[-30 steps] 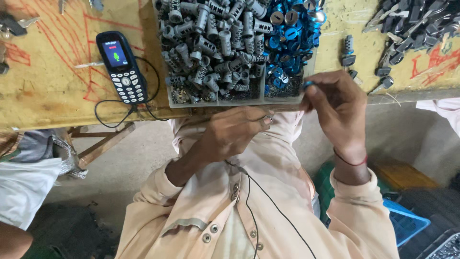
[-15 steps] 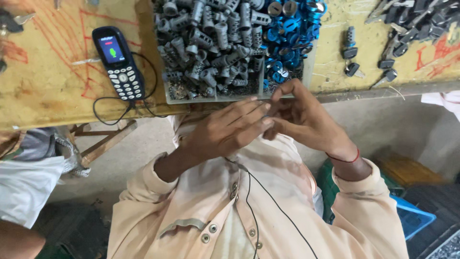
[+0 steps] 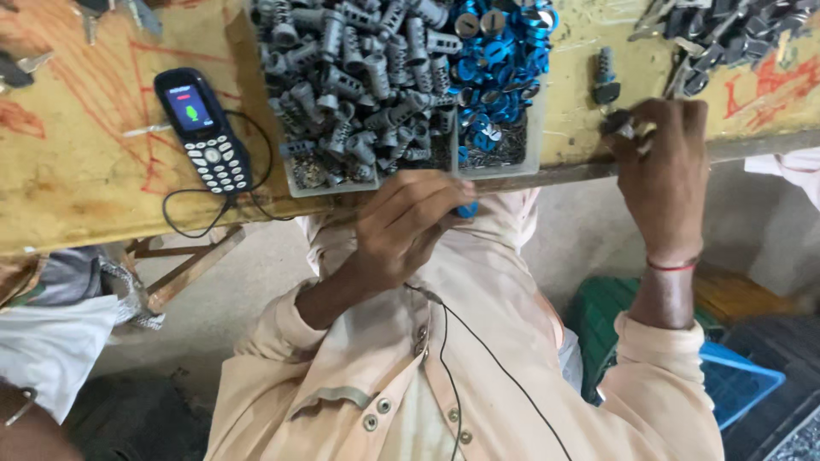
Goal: The person sits at a workbench and assembles small hardware parts, picking grey plastic anchors and blue metal screws from a divided tray and pressing the screws into the anchors one at a time, placing finished pieces back into the tray. At the start the person briefly operates a mobile phone resting on the bench before beginning assembly.
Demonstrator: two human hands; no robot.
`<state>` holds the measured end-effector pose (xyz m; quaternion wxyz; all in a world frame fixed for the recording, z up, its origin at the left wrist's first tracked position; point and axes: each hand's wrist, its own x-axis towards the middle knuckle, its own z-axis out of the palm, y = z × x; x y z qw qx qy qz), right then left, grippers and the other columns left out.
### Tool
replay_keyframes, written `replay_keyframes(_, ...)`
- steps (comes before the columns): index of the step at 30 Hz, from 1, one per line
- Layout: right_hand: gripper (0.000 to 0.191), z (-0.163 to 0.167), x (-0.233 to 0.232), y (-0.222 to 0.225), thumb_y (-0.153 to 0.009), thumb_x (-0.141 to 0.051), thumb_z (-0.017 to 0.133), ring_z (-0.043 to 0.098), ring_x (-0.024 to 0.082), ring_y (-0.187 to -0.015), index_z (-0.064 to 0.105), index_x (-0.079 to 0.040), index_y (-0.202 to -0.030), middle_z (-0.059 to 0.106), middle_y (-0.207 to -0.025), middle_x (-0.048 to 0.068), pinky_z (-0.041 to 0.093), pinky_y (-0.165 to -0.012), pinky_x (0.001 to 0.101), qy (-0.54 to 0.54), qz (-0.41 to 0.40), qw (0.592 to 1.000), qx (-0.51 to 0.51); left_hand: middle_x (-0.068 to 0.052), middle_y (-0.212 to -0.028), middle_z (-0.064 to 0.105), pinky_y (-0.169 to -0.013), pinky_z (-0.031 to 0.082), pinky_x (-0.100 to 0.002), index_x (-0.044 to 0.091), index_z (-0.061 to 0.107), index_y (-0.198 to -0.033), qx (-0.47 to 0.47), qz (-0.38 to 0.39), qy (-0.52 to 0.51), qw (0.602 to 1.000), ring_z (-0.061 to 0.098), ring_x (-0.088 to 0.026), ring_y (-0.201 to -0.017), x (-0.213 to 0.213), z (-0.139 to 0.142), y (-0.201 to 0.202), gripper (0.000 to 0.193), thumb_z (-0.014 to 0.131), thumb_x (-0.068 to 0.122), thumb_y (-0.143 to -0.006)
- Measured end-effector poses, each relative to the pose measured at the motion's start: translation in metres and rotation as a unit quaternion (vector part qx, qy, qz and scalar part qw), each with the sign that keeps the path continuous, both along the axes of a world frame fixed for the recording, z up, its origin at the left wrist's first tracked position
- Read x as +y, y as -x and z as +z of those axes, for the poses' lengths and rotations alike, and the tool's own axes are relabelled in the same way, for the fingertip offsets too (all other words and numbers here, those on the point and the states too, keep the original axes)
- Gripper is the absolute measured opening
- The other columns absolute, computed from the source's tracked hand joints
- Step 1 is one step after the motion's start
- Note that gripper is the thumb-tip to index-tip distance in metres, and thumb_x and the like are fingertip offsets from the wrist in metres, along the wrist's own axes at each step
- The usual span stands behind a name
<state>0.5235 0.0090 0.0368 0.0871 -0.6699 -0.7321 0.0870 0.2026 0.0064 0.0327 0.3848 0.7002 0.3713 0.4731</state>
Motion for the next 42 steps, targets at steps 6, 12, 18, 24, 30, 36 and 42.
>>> replay_keyframes(6,0.039,0.003,0.001,0.012,-0.104,-0.011,0.078,0.062,0.012,-0.069,0.049,-0.001,-0.129,0.063,-0.091,0.010,0.050,-0.062,0.0250,0.098,-0.199,0.763,0.607,-0.010,-0.122,0.070,-0.096,0.060,-0.038,0.003,0.059,-0.128,-0.026,-0.024,0.010,0.999,0.071,-0.028,-0.113,-0.002,-0.005,-0.004,0.040,0.080,-0.003,-0.094)
replay_keyframes(12,0.050,0.005,-0.046,0.112,-0.092,0.002,0.085,0.068,0.016,-0.072,0.042,-0.005,-0.117,0.071,-0.105,0.015,0.050,-0.056,0.0269,-0.111,-0.104,0.814,0.560,-0.016,-0.120,0.068,-0.093,0.058,-0.042,-0.002,0.057,-0.132,0.019,-0.043,-0.008,0.999,0.069,-0.033,-0.109,-0.010,-0.001,-0.007,0.045,0.077,-0.008,-0.092)
replay_keyframes(18,0.043,0.006,-0.044,0.111,-0.091,0.004,0.084,0.070,0.023,-0.072,0.052,-0.007,-0.118,0.068,-0.098,0.010,0.050,-0.057,0.0305,-0.101,0.114,0.938,0.311,-0.020,-0.115,0.067,-0.091,0.059,-0.044,-0.010,0.057,-0.129,0.093,-0.020,-0.045,0.994,0.068,-0.036,-0.105,-0.016,-0.003,0.013,0.041,0.074,-0.011,-0.091)
replay_keyframes(24,0.055,0.037,-0.015,0.132,-0.078,-0.010,0.086,0.064,0.035,-0.077,0.051,0.005,-0.118,0.065,-0.100,0.021,0.053,-0.064,0.0436,-0.060,0.268,0.935,0.225,-0.013,-0.107,0.076,-0.085,0.061,-0.034,0.000,0.070,-0.122,-0.094,0.013,0.241,0.966,0.076,-0.024,-0.096,-0.029,0.005,0.010,0.028,0.074,0.004,-0.094)
replay_keyframes(30,0.057,0.113,0.055,0.137,-0.072,-0.036,0.093,0.070,0.035,-0.066,0.061,-0.004,-0.107,0.069,-0.084,0.014,0.057,-0.057,0.0464,0.346,0.417,0.832,0.118,-0.009,-0.096,0.077,-0.075,0.058,-0.033,0.004,0.075,-0.102,-0.045,-0.073,0.184,0.979,0.075,-0.020,-0.082,-0.032,0.004,0.024,0.017,0.075,0.020,-0.096)
replay_keyframes(36,0.045,0.095,0.044,0.124,-0.103,-0.018,0.074,0.067,0.023,-0.079,0.049,0.006,-0.132,0.066,-0.100,0.015,0.054,-0.070,0.0387,-0.018,0.143,0.944,0.296,-0.008,-0.092,0.075,-0.071,0.056,-0.036,0.005,0.073,-0.097,0.125,0.027,0.082,0.988,0.072,-0.024,-0.081,-0.034,0.037,0.076,0.013,0.074,0.018,-0.097)
replay_keyframes(42,0.012,0.055,0.035,0.142,-0.092,-0.021,0.071,0.067,0.027,-0.068,0.069,-0.011,-0.098,0.065,-0.079,0.006,0.050,-0.057,0.0412,0.078,0.326,0.939,0.081,-0.005,-0.080,0.066,-0.065,0.052,-0.039,0.009,0.068,-0.095,0.456,0.059,0.002,0.888,0.067,-0.023,-0.081,-0.001,0.044,0.102,0.010,0.071,0.015,-0.088)
